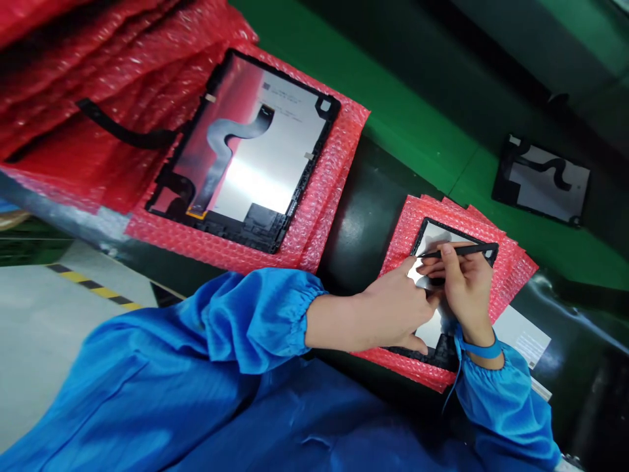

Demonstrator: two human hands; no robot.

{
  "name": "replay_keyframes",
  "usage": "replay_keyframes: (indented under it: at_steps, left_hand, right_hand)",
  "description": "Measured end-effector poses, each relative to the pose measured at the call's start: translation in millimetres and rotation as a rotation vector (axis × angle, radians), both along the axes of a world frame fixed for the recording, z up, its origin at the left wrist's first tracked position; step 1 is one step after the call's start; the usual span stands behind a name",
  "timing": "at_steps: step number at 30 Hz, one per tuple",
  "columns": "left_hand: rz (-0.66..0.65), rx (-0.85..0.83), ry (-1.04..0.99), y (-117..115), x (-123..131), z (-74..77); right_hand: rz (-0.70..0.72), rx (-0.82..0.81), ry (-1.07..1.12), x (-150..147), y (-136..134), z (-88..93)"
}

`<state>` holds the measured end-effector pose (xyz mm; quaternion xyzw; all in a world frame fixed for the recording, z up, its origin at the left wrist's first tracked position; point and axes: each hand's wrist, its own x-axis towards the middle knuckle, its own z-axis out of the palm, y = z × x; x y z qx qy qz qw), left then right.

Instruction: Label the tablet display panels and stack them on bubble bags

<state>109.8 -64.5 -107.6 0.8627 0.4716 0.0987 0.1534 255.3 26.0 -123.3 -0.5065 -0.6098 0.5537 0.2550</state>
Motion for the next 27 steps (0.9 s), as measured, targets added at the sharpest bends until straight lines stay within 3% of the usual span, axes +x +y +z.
replay_keyframes:
  at_steps: [7,9,12,14,17,21,24,27]
  left_hand:
    - [-0.024,-0.032,-0.030,5.4,-8.8,6.2]
    - [0.146,-0.066,-0.042,2.1,-17.1,7.2]
    - [0.566,-0.218,0.051,-5.3,-31.6,3.2]
    - [0.665,-0.306,0.090,-9.0,-38.3,-1.9]
    - [0.638,-0.240,-0.007,-11.0,-38.5,-8.4]
    - [0.609,-0.086,-0.384,-7.5,-18.6,-16.8]
    - [0.614,-0.100,-0.650,1.0,-3.9,-23.9]
    - [0.647,-0.011,-0.633,11.6,-21.8,-21.2]
  right_hand:
    - [-0.082,0.040,0.094,4.5,-3.7,4.8]
    - [-0.132,0.078,0.141,16.7,-10.6,10.1]
    - [-0.215,0.139,0.176,39.6,-23.2,10.5]
    - [-0.254,0.167,0.167,52.1,-30.1,2.9]
    - [-0.298,0.193,0.163,61.7,-35.5,-15.8]
    - [-0.360,0.223,0.247,63.3,-34.1,-36.6]
    - [-0.418,0.243,0.365,63.7,-32.4,-39.6]
    - [-0.471,0.349,0.493,68.9,-34.1,-31.9]
